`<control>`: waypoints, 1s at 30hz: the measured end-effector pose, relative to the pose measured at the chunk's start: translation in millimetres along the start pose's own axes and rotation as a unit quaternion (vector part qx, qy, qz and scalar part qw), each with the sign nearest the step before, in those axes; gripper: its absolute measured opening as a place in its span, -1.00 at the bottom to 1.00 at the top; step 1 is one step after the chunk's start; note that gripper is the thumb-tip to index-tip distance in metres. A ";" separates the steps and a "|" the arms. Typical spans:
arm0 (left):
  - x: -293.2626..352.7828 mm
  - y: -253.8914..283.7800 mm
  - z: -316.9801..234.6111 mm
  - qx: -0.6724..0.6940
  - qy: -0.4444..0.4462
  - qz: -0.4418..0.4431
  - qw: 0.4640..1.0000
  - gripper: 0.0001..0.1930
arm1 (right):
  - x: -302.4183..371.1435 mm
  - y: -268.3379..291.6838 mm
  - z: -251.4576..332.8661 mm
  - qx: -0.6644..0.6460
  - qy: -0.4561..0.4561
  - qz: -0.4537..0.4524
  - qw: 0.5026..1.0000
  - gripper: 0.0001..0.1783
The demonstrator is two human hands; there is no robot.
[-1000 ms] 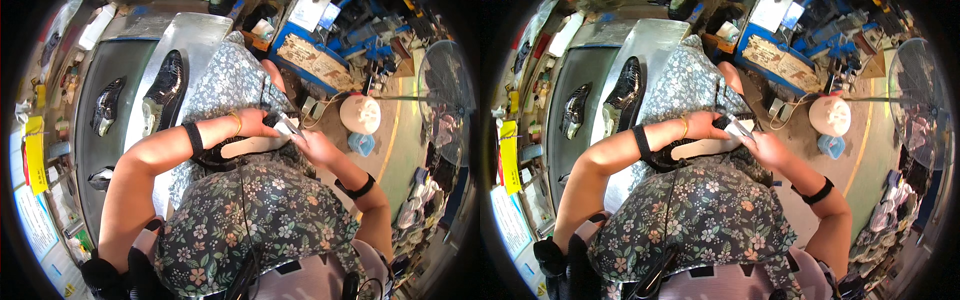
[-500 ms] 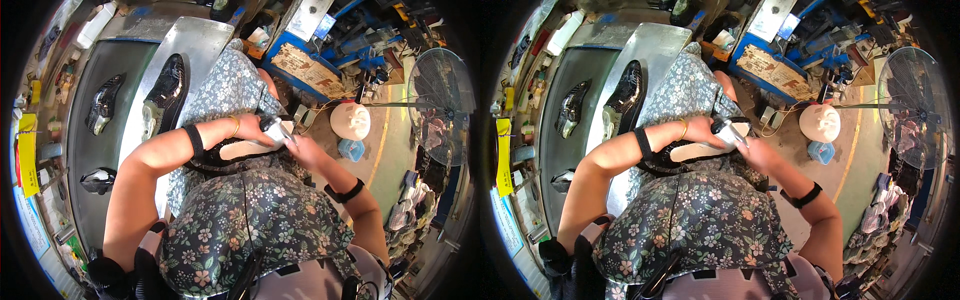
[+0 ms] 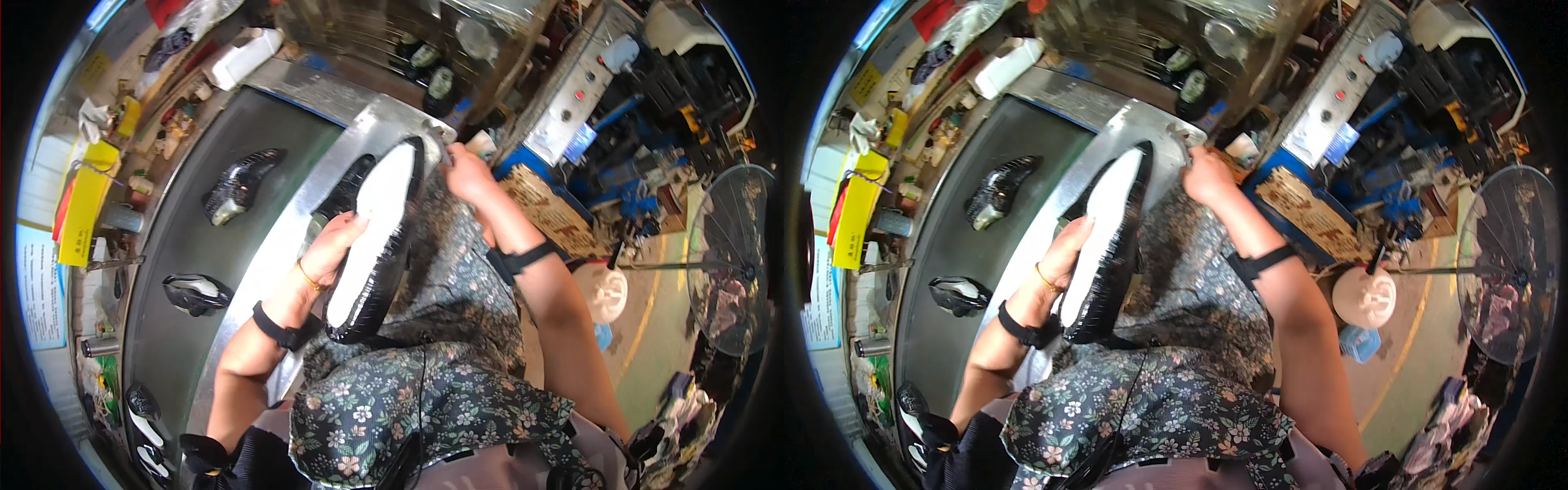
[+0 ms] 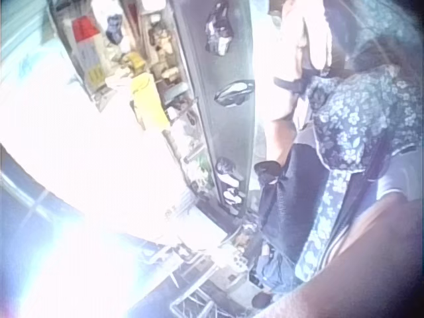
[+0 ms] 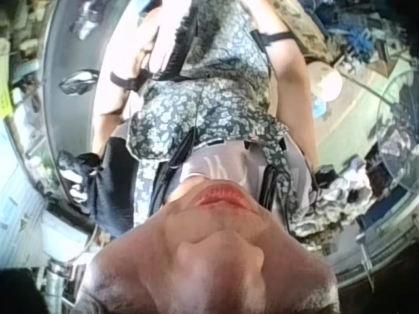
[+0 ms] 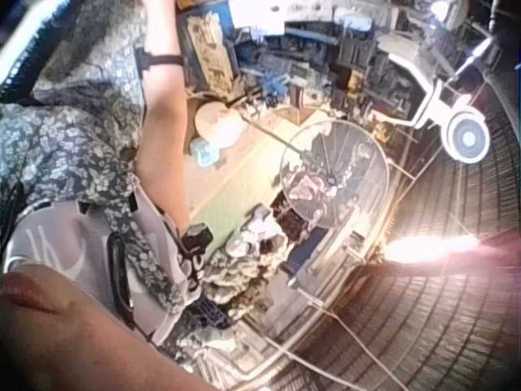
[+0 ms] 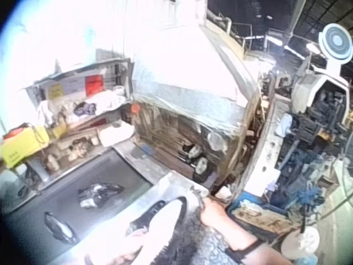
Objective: Applying soles to shoe uppers and preparing them using industrial manufacturing machinery.
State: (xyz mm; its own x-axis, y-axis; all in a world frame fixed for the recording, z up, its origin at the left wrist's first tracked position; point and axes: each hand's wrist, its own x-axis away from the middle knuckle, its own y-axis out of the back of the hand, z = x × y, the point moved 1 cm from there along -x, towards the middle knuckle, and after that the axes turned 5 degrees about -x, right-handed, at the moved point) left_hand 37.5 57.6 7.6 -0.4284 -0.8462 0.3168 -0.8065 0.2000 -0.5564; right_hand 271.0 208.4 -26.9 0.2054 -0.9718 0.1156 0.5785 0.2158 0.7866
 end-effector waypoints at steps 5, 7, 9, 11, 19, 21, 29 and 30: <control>-1.4 -32.5 -44.9 0.414 -0.084 0.012 0.906 -0.18 | -41.6 -69.1 22.3 0.135 0.121 -0.073 0.981 -0.56; -13.3 -21.0 -56.9 0.415 -0.112 -0.038 0.902 -0.21 | -27.1 -70.5 33.6 -0.003 0.255 -0.122 0.959 -0.58; -21.2 -8.9 -70.5 0.387 -0.145 -0.073 0.908 -0.19 | 9.0 -71.0 63.3 -0.567 0.025 0.157 0.808 -0.37; -32.7 27.3 -70.9 0.227 -0.168 -0.034 0.959 -0.20 | 60.6 -51.5 120.3 -0.730 0.067 0.233 0.639 -0.21; 13.6 61.4 -60.9 -0.668 -0.057 -0.202 0.714 -0.14 | -106.8 -4.3 85.8 -0.615 -0.085 0.165 0.766 -0.32; 40.9 54.4 -26.2 -0.664 -0.008 -0.202 0.720 -0.04 | -175.4 -11.1 83.9 -0.472 -0.120 0.094 0.868 -0.37; 65.8 67.4 -12.7 -0.553 0.128 -0.264 0.780 -0.06 | -150.4 -96.4 122.1 -0.068 0.309 0.016 0.948 -0.51; 70.0 75.8 -13.0 -0.557 0.139 -0.236 0.784 -0.14 | -98.4 -82.5 146.7 -0.219 0.210 0.207 0.930 -0.48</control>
State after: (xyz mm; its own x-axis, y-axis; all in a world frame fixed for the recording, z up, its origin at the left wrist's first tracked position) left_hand -58.9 20.0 -2.4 0.0770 -0.8461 0.5274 -0.6904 0.3364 0.6404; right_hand 87.3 272.3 -14.2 0.7191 -0.6940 0.0345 0.6285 0.6708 0.3937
